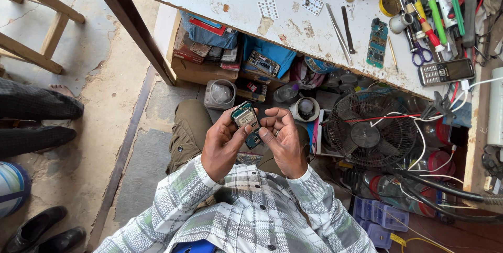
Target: The person uses a red-handled screwdriver to work on a mobile phone circuit board, then picks up a phone casing and applies a green substance to it. They assemble the casing with the circuit board, connect a charging cable, and handle several other phone parts and tools on the cluttered workbench.
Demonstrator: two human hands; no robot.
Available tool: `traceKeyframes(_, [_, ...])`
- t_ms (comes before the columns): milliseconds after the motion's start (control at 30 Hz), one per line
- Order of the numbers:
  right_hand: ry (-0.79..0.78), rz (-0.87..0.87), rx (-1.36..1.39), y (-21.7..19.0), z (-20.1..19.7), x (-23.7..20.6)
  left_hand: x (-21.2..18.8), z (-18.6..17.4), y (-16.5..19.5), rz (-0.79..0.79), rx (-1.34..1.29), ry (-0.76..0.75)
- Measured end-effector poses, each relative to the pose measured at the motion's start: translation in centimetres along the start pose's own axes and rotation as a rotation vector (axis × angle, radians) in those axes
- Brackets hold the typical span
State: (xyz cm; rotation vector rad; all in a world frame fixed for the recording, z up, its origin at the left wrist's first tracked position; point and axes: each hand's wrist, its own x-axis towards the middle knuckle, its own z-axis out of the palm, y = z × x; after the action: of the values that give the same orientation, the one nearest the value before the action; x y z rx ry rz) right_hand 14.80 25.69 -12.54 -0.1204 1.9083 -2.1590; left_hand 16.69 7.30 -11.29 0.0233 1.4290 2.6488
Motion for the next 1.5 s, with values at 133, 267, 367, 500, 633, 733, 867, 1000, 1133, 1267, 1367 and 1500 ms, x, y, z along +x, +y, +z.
traceKeyframes(133, [0.006,-0.083,0.006,1.7,-0.1,-0.2,-0.2,-0.2,-0.5,0.020,0.025,-0.015])
traceKeyframes(267, [0.050,-0.115,0.027,2.7,0.3,-0.1,0.0,-0.7,-1.1,0.055,0.019,-0.024])
traceKeyframes(367, [0.062,-0.029,0.125,1.9,0.3,-0.1,0.2,-1.2,-1.4,0.015,-0.084,0.029])
traceKeyframes(500, [0.094,0.059,0.174,0.5,0.9,-1.0,1.1,-0.8,-2.0,-0.013,-0.307,0.161])
traceKeyframes(633, [0.156,0.119,0.178,0.5,1.3,-1.1,1.3,-0.4,-2.4,-0.015,-0.387,0.210])
traceKeyframes(733, [0.210,0.053,0.114,0.2,0.1,-0.7,1.6,-1.2,-2.3,-0.126,-0.507,0.236])
traceKeyframes(867, [0.247,0.036,0.040,-1.2,-2.3,-0.1,1.4,-2.4,-2.5,-0.304,-0.219,0.127])
traceKeyframes(1000, [0.219,0.056,-0.022,-1.7,-3.3,0.5,1.1,-2.6,-3.3,-0.344,-0.119,0.010])
traceKeyframes(1133, [0.203,-0.002,-0.087,-1.0,-4.2,0.9,0.4,-1.3,-4.6,-0.274,-0.063,0.088])
traceKeyframes(1267, [0.202,0.014,-0.157,-0.4,-5.3,1.0,-0.2,-0.3,-5.3,-0.181,-0.025,0.068])
traceKeyframes(1367, [0.124,0.026,-0.114,-1.1,-6.0,1.4,-0.2,-0.4,-4.9,-0.212,-0.001,-0.027])
traceKeyframes(1500, [-0.119,0.111,-0.431,-4.5,-7.2,2.5,0.1,-0.3,-4.1,-0.361,0.019,-0.235])
